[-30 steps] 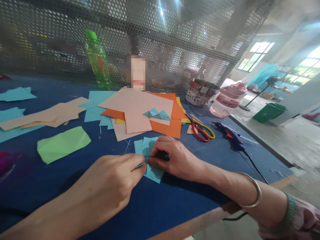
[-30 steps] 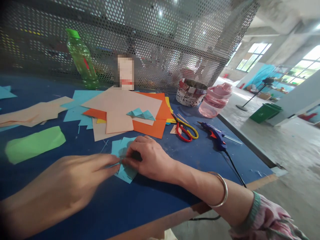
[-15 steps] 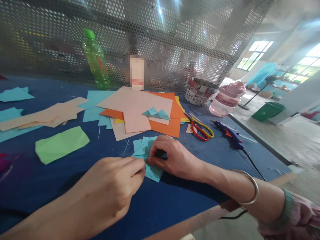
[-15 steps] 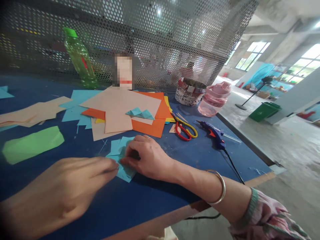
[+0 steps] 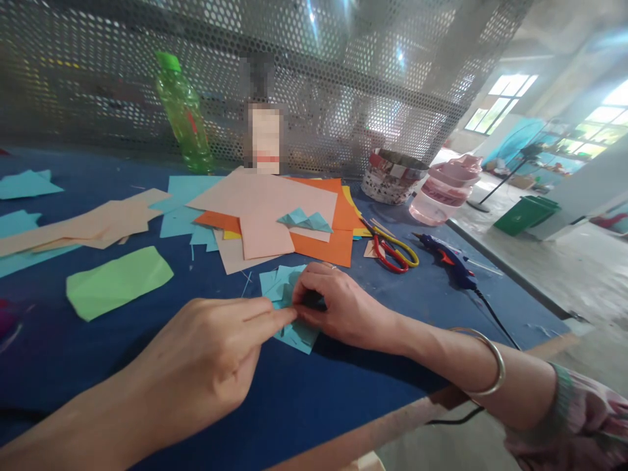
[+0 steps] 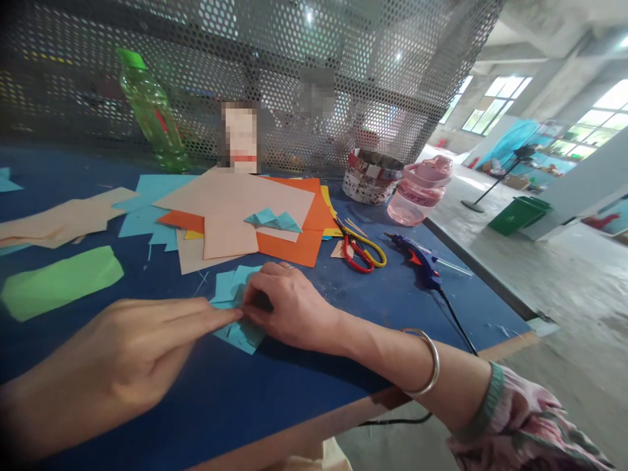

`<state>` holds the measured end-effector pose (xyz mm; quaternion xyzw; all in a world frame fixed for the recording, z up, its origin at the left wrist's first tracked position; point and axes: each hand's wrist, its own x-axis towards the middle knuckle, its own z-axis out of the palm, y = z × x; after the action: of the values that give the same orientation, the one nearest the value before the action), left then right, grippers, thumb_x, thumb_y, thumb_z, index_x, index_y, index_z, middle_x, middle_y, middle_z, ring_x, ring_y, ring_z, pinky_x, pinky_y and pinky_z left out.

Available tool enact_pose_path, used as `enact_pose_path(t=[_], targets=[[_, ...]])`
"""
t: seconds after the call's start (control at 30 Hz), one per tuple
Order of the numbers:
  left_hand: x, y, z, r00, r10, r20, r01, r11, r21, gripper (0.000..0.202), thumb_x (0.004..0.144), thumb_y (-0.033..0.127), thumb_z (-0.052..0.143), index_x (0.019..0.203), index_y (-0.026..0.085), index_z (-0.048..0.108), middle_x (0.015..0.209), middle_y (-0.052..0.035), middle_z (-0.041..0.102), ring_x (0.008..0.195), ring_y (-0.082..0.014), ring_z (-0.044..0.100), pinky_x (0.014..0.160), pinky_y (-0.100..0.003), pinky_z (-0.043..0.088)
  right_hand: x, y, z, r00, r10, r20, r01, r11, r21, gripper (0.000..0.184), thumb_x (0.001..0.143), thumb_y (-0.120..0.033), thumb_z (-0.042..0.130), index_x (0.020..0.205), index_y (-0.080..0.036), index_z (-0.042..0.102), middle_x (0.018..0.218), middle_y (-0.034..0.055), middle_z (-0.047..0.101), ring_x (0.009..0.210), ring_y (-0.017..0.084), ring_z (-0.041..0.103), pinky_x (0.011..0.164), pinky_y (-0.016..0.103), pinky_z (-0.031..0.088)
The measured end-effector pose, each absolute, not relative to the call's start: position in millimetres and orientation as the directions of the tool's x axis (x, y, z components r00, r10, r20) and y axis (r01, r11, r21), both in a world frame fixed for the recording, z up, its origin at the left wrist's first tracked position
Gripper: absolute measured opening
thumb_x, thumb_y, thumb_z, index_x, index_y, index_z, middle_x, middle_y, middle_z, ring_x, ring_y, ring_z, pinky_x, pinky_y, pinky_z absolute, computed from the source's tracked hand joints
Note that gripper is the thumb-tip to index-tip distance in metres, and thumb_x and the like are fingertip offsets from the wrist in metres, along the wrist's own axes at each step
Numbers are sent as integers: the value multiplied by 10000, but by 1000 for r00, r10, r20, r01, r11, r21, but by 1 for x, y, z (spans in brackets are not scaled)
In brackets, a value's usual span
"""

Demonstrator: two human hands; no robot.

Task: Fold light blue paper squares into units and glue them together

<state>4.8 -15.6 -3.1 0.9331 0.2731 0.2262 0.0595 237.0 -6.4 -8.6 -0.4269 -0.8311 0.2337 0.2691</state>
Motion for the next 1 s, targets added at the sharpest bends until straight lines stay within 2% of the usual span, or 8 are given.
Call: enact_pose_path(t=[0.07, 0.17, 0.33, 0.7, 1.0], targets=[[5, -14, -4, 766, 528, 366, 471, -849, 238, 497, 905, 22, 403, 1122, 261, 782, 963, -35, 755, 788, -168, 694, 716, -261, 546, 237, -6, -9, -492, 834, 250, 585, 529, -615, 137, 891, -105, 779, 842, -155, 661, 869, 13, 629, 806, 135, 572, 753, 253, 435], [6, -13, -1, 808, 513, 292, 464, -857, 224, 499, 868, -2, 415, 1059, 267, 789, 958, -33, 733, 803, -166, 677, 693, -258, 530, 237, -7, -10, -496, 831, 252, 587, 534, -608, 144, 903, -166, 797, 849, -159, 663, 870, 15, 629, 823, 143, 578, 767, 260, 438], [8, -14, 5, 834, 507, 216, 475, -860, 184, 443, 852, -10, 413, 958, 256, 752, 940, -24, 687, 844, -182, 656, 652, -297, 480, 238, -6, -10, -493, 835, 246, 591, 529, -610, 149, 904, -167, 793, 853, -168, 653, 876, 11, 628, 822, 141, 571, 762, 258, 437], [9, -16, 6, 818, 541, 193, 507, -838, 202, 496, 901, 5, 359, 996, 281, 760, 942, -19, 673, 888, -195, 652, 652, -310, 448, 240, -5, -8, -480, 850, 217, 588, 495, -640, 248, 865, -274, 865, 942, -158, 660, 959, 43, 660, 909, 172, 607, 817, 285, 460], [3, -9, 4, 849, 494, 187, 447, -860, 246, 551, 839, -32, 393, 1031, 297, 791, 976, -22, 682, 863, -179, 657, 661, -292, 469, 246, 0, -8, -480, 856, 192, 563, 469, -681, 172, 882, -95, 779, 926, -184, 638, 942, 13, 655, 864, 145, 601, 796, 269, 474]])
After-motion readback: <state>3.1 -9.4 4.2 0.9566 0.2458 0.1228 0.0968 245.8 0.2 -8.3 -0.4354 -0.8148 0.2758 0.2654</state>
